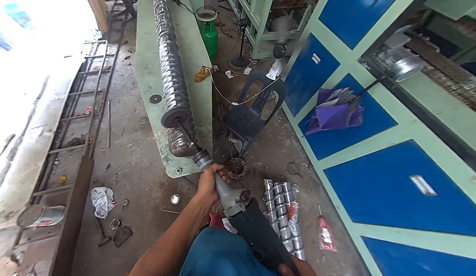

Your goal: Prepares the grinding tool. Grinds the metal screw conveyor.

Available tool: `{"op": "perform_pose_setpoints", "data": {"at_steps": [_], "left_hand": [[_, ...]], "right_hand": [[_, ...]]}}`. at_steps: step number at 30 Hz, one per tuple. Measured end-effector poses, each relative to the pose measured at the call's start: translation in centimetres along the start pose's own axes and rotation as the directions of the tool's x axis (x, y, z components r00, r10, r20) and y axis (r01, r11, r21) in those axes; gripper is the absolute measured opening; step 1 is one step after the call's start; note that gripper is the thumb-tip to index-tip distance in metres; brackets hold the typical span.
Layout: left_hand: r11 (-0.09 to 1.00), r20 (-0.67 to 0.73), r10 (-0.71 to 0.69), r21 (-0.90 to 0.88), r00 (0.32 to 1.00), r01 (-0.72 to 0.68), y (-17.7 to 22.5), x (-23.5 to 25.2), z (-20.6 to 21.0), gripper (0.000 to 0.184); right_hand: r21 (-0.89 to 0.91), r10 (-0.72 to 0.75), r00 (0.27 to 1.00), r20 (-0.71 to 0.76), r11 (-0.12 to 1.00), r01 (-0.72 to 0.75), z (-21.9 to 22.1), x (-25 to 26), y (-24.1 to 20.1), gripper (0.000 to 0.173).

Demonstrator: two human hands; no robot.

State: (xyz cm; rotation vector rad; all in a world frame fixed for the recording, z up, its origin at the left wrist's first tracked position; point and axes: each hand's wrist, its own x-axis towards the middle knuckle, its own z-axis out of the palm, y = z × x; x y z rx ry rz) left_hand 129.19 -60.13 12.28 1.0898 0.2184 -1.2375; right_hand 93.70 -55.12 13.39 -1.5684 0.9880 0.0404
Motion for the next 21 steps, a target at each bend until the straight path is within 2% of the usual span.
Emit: {"op": "perform_pose_setpoints", "data": {"at_steps": [4,14,21], "left_hand": [[1.000,-0.025,0.000,0.015,1.000,0.000,0.2,-0.2,-0.5,0.017],[0.997,-0.006,-0.048,0.064,0.999,0.048,-1.0,1.6,2.2,0.008],[1.000,-0.014,-0.004,0.009,1.000,0.005,0.1,-0.3,-0.6,0.015]], "right_hand": [[-0.007,-0.024,1.000,-0.013,1.000,0.024,0.4,0.2,0.6,0.055],[0.041,-0.025,0.997,-0.066,0.999,0.028,0.5,0.0,1.3,0.056],[-0.008,-0.030,1.000,0.001,1.000,0.030,0.5,0.0,0.5,0.052]]}}
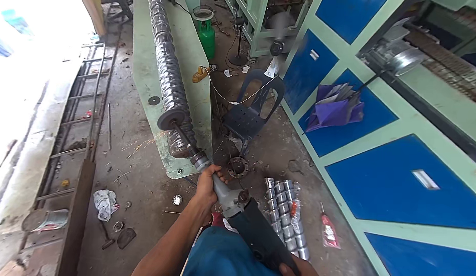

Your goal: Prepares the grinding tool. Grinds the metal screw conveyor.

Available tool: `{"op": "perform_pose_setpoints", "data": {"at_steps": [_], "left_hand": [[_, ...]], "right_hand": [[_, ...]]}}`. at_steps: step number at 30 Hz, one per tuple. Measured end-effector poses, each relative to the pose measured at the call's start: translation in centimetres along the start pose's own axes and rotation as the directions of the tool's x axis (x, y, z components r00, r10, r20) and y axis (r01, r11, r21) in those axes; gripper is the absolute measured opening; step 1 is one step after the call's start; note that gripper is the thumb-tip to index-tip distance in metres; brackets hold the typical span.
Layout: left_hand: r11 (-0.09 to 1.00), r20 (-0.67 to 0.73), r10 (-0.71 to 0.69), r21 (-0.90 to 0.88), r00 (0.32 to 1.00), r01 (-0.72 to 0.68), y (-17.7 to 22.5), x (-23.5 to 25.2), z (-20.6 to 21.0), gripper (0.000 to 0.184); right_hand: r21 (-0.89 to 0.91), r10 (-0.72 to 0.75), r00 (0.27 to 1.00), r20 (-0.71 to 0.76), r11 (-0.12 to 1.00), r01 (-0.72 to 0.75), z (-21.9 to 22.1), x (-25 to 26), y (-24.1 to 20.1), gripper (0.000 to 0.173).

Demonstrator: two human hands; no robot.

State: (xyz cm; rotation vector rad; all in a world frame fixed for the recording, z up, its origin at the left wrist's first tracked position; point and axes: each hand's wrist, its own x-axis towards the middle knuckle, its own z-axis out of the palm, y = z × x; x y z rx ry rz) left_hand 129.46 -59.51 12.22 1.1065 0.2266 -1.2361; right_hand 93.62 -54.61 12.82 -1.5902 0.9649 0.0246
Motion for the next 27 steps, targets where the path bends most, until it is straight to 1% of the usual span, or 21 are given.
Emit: {"op": "perform_pose_setpoints", "data": {"at_steps": [5,8,11,14,16,19,24,27], "left_hand": [[1.000,-0.015,0.019,-0.007,1.000,-0.019,0.1,-0.4,-0.5,0.013],[0.999,-0.006,0.007,0.041,1.000,-0.007,-0.2,0.1,0.5,0.017],[0.997,0.012,-0.008,0.076,1.000,0.007,-0.8,1.3,1.6,0.013],[0.993,-0.006,-0.032,0.116,0.999,0.032,-1.5,2.4,2.6,0.008],[0.990,-0.020,-0.043,0.136,0.999,0.045,-1.9,3.2,3.0,0.006],[0.986,-0.040,-0.057,0.152,0.998,0.062,-2.2,3.9,3.3,0.006],[0.988,-0.047,-0.057,0.141,0.997,0.063,-1.9,3.6,3.5,0.006],[0.992,-0.046,-0.039,0.119,0.998,0.044,-1.2,2.6,3.1,0.008]], "right_hand": [[0.001,-0.009,1.000,0.005,1.000,0.009,0.0,0.1,-0.1,0.056],[0.032,-0.021,1.000,-0.022,0.999,0.021,0.3,0.0,0.2,0.055],[0.054,-0.027,0.999,-0.040,0.998,0.029,0.3,0.2,1.0,0.052],[0.097,0.008,0.998,-0.055,0.995,-0.003,0.3,0.4,1.7,0.050],[0.157,0.043,0.998,-0.036,0.987,-0.037,0.3,0.7,2.0,0.048],[0.210,0.071,0.997,-0.033,0.976,-0.063,0.4,0.9,1.9,0.044],[0.245,0.081,0.997,-0.011,0.967,-0.076,0.2,1.0,1.7,0.040],[0.221,0.059,0.998,0.006,0.973,-0.059,0.0,0.8,1.4,0.043]]}}
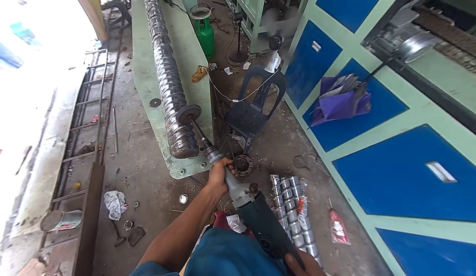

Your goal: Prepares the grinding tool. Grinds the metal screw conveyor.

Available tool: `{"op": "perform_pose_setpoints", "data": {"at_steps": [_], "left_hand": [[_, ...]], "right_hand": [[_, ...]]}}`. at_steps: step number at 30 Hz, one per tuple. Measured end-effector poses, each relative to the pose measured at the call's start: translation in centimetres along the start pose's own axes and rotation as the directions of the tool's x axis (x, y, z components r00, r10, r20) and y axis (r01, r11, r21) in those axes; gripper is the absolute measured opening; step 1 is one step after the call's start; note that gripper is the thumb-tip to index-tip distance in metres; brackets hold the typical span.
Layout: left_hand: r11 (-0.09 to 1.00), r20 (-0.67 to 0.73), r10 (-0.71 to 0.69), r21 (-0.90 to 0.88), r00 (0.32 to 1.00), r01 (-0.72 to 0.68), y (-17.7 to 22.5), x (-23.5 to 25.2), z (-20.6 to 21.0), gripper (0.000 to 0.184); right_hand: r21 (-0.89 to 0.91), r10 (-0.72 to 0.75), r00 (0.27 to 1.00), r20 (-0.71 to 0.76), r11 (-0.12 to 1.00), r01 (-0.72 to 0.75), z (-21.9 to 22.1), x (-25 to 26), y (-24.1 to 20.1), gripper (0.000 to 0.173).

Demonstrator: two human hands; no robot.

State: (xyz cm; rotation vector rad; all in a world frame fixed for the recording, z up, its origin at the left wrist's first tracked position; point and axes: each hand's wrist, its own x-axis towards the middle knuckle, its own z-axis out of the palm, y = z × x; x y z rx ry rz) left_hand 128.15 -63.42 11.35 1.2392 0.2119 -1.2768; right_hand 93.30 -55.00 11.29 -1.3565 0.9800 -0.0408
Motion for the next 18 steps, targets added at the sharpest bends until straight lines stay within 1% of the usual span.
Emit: {"op": "perform_pose_setpoints", "data": {"at_steps": [6,9,11,14,18], "left_hand": [[0.996,0.029,0.047,-0.079,0.998,-0.045,0.6,-2.2,-2.1,0.017],[0.990,0.034,0.075,-0.126,0.997,-0.070,0.6,-2.6,-3.3,0.015],[0.988,0.037,0.088,-0.133,0.995,-0.082,0.6,-2.6,-4.0,0.017],[0.988,0.042,0.092,-0.128,0.995,-0.086,0.7,-2.4,-4.1,0.019],[0.992,0.065,0.069,-0.111,0.996,-0.061,0.8,-1.9,-3.0,0.018]], "right_hand": [[-0.159,-0.026,1.000,0.002,0.987,0.026,-0.1,-0.8,-1.2,0.048],[-0.214,-0.035,0.999,0.019,0.976,0.038,-0.3,-0.7,-1.6,0.052],[-0.245,-0.037,0.999,0.031,0.968,0.043,-0.3,-0.5,-1.7,0.056],[-0.259,-0.036,0.999,0.023,0.965,0.040,0.0,-0.4,-1.8,0.058],[-0.231,-0.058,0.998,-0.004,0.971,0.056,0.2,-0.5,-1.7,0.055]]}}
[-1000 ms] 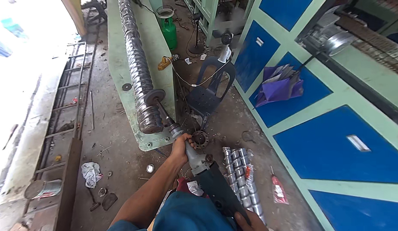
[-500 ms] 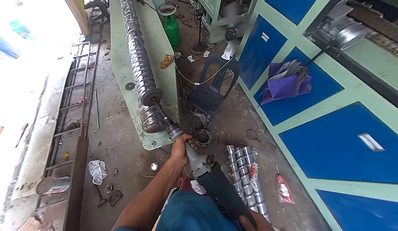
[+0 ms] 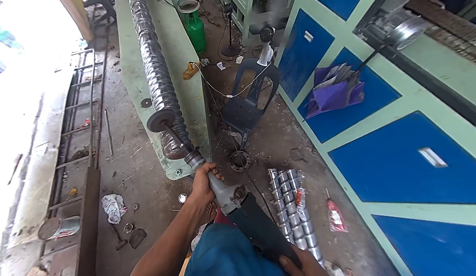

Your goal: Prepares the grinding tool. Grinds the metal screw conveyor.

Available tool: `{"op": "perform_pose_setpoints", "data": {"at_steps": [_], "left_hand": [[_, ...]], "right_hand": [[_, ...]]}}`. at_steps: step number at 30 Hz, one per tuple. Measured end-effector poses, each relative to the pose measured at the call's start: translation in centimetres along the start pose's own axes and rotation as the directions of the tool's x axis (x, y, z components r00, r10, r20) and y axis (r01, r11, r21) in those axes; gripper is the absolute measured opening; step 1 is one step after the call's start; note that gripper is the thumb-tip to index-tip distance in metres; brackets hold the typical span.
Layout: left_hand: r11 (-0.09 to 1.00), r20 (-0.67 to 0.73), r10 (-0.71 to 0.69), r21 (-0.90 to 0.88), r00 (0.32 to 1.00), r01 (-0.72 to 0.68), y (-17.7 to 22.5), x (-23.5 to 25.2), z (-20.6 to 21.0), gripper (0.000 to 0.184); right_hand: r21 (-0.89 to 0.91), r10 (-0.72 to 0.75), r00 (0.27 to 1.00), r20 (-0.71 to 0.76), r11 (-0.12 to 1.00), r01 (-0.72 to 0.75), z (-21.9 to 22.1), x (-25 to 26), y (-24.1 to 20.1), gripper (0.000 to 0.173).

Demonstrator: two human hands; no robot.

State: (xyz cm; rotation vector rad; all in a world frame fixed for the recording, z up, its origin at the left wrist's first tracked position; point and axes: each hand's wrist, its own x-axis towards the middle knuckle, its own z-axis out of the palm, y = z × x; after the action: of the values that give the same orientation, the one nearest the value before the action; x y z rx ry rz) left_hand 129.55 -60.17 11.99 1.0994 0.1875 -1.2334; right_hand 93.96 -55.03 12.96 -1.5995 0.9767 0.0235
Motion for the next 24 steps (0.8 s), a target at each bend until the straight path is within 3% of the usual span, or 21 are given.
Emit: {"op": "perform_pose_setpoints", "data": {"at_steps": [14,24], "left_hand": [[0.984,-0.072,-0.098,0.145,0.993,0.108,-2.2,3.4,2.7,0.006],[0.996,-0.044,-0.025,0.079,0.999,0.028,-0.1,0.2,0.8,0.015]], "right_hand": [[0.100,0.006,0.995,-0.096,0.995,0.004,1.7,0.6,3.0,0.051],[0.065,0.009,1.000,-0.001,0.998,-0.009,0.9,0.2,1.2,0.050]]}}
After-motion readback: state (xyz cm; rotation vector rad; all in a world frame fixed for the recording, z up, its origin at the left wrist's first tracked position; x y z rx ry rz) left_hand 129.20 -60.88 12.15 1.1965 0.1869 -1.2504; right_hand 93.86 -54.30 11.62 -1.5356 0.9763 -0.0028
